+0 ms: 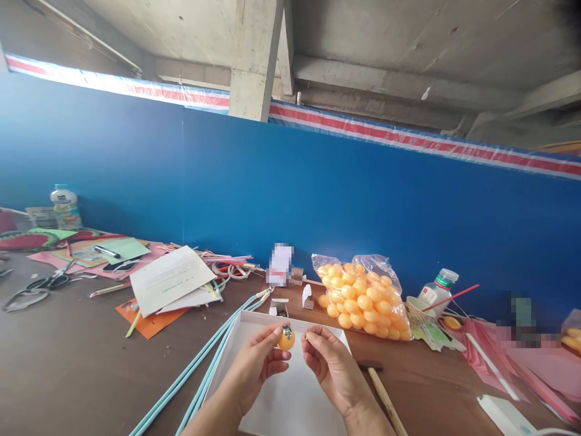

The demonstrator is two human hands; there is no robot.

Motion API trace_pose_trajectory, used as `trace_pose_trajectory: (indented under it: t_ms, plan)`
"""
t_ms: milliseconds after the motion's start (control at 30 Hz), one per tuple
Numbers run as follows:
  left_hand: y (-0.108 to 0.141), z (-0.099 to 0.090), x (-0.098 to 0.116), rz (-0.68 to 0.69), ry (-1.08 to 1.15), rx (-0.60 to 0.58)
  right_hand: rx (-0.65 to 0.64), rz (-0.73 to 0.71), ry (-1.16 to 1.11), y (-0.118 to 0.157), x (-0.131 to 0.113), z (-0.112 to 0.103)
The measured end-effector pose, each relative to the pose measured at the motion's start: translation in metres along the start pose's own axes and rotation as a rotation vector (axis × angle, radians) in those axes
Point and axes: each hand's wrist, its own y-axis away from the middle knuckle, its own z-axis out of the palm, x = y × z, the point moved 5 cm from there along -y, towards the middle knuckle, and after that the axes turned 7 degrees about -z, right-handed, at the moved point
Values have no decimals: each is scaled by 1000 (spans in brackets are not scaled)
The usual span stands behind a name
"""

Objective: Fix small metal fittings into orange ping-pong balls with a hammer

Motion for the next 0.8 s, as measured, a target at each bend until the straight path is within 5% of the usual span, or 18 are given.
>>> trace_pose_trajectory:
  t_ms: [300, 800]
  plan:
    - [1, 0, -1, -6, 31, 11, 31, 48, -175, -3, 5, -7]
    - [2, 1, -1, -9, -1, -3, -20, -64, 49, 4, -5, 9]
